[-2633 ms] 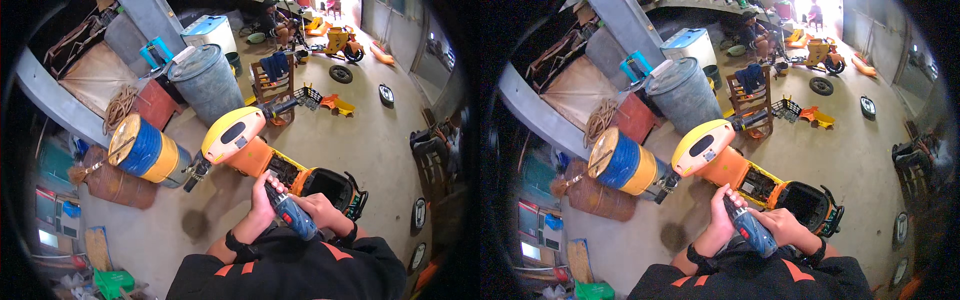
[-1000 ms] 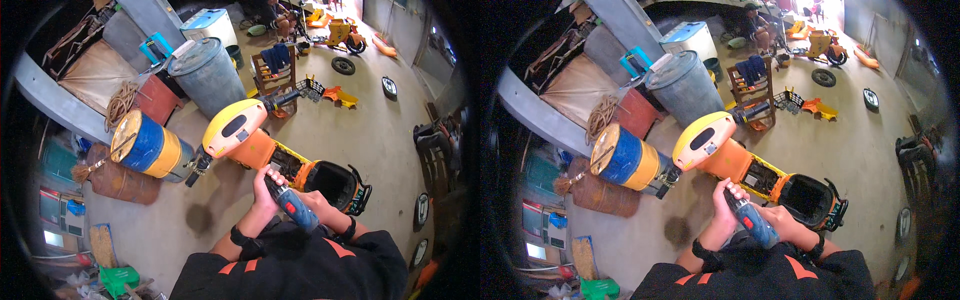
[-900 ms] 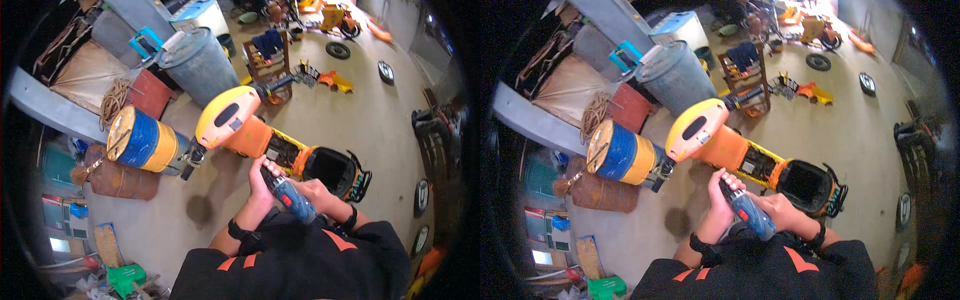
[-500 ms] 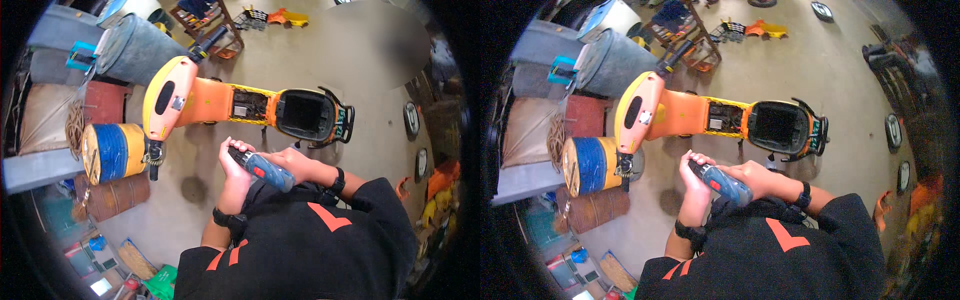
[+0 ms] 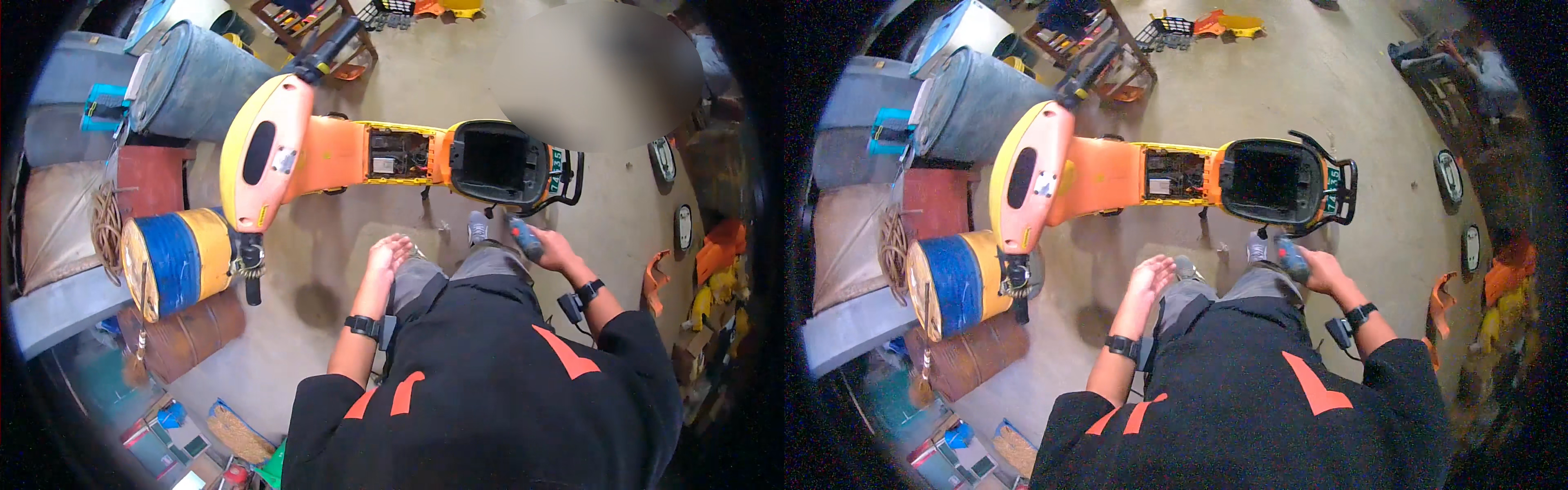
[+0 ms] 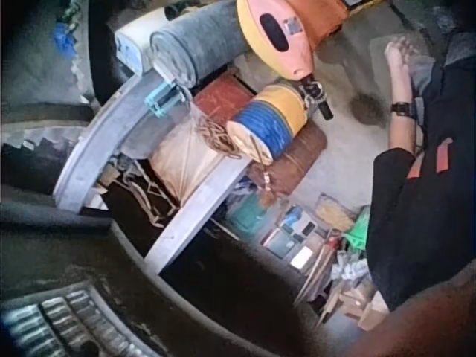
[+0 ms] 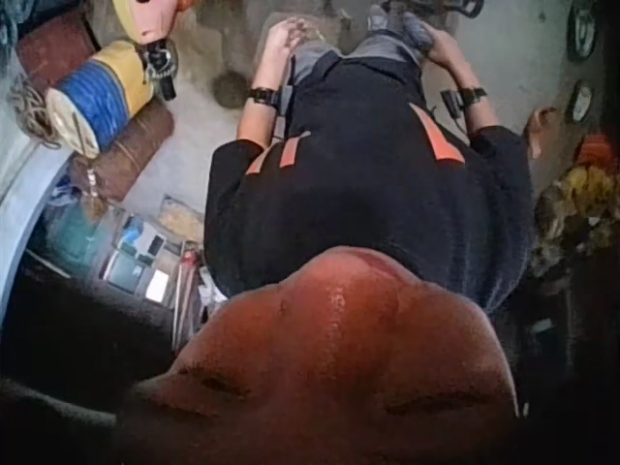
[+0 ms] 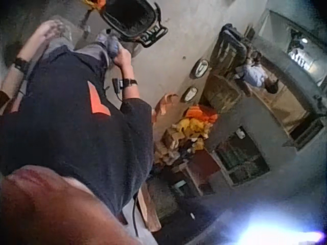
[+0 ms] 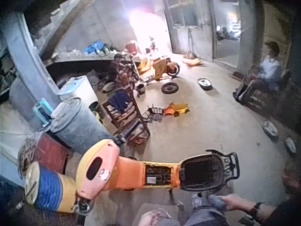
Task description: Repairing and inspecting the battery compartment and internal wiring of an electric scooter.
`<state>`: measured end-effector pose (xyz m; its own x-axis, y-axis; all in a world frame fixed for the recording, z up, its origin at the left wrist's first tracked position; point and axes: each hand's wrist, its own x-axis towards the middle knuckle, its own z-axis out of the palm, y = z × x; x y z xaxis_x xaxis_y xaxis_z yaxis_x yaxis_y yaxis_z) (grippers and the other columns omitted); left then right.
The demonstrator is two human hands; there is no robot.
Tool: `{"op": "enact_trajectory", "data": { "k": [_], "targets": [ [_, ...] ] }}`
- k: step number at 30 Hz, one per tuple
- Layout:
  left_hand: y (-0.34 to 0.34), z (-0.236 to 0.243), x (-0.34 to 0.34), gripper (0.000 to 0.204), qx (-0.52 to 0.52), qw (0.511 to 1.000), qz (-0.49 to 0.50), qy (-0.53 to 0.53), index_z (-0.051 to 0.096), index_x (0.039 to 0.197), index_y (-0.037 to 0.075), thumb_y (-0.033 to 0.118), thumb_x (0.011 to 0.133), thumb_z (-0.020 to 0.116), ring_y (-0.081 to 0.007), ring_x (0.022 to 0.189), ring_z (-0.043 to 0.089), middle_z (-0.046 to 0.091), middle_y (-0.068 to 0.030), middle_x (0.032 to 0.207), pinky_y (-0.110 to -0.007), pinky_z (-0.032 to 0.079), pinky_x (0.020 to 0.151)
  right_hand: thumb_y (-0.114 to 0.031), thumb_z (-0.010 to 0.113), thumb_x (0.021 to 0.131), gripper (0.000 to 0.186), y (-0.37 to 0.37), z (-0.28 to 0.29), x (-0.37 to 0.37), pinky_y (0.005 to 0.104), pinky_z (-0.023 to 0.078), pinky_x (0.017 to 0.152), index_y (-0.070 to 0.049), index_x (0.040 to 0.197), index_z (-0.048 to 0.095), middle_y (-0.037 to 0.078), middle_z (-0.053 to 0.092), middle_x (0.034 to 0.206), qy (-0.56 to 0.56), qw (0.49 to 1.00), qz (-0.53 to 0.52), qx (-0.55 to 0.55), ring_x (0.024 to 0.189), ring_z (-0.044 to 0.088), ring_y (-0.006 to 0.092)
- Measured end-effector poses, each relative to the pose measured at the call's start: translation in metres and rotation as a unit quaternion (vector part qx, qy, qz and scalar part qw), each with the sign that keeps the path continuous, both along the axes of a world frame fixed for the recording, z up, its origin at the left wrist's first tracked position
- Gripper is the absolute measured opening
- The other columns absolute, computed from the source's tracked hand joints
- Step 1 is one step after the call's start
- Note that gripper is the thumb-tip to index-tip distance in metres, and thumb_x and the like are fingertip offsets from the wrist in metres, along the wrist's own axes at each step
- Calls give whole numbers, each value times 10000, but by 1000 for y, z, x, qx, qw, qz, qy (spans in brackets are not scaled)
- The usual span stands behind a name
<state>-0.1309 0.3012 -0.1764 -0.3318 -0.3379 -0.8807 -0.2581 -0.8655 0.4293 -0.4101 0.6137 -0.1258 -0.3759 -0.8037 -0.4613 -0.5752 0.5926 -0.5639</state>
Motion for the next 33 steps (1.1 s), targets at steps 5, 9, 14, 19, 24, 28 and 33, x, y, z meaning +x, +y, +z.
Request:
{"op": "enact_trajectory", "data": {
  "k": [5,9,14,19,24,28,33],
  "targets": [
    [-52,41,53,277,-337,923,-182,-28,569,1176,-2,5,921,461,-233,957,659,659,-120,1096,-340,526,826,-231,670,695,326,81,-34,26,475,521,746,-31,951,657,224,675,874,69,975,-77,195,839,645,404],
    [-92,181,82,267,-710,663,-234,39,618,1083,-6,-53,830,547,-271,922,657,686,-122,950,-377,502,869,-157,681,645,218,165,-49,73,375,531,567,43,728,657,152,659,645,-47,897,-301,321,582,671,251],
    [-169,205,140,319,-819,553,-112,-102,587,1150,-3,52,841,640,-337,1089,585,622,-165,1142,-422,452,953,-120,677,645,183,166,-39,157,376,526,540,36,740,665,130,653,637,-64,866,-374,325,563,666,235],
    [-200,183,156,700,-696,668,-210,-159,444,1353,9,371,818,714,-376,1307,398,415,-204,1408,-453,311,1094,-69,672,678,156,129,0,227,370,506,513,22,803,652,100,650,676,-101,857,-424,274,538,629,210],
    [-194,191,139,674,-672,649,-287,-211,451,1373,53,419,842,646,-390,1259,454,381,-216,1444,-461,366,1037,-43,658,701,181,137,5,298,375,517,573,8,875,656,107,655,721,-125,814,-526,212,611,641,210],
    [-193,191,139,659,-672,650,-292,-203,450,1376,54,405,852,639,-388,1257,458,379,-216,1442,-464,365,1038,-100,675,703,295,163,1,347,394,524,643,26,970,666,136,692,831,-116,828,-502,222,714,671,260],
    [-189,195,141,640,-664,647,-323,-191,419,1377,2,361,884,613,-409,1248,456,385,-237,1416,-451,377,1035,-175,696,696,353,178,-2,405,390,529,694,34,978,668,183,698,868,-123,802,-506,293,762,689,276]
  ]
}}
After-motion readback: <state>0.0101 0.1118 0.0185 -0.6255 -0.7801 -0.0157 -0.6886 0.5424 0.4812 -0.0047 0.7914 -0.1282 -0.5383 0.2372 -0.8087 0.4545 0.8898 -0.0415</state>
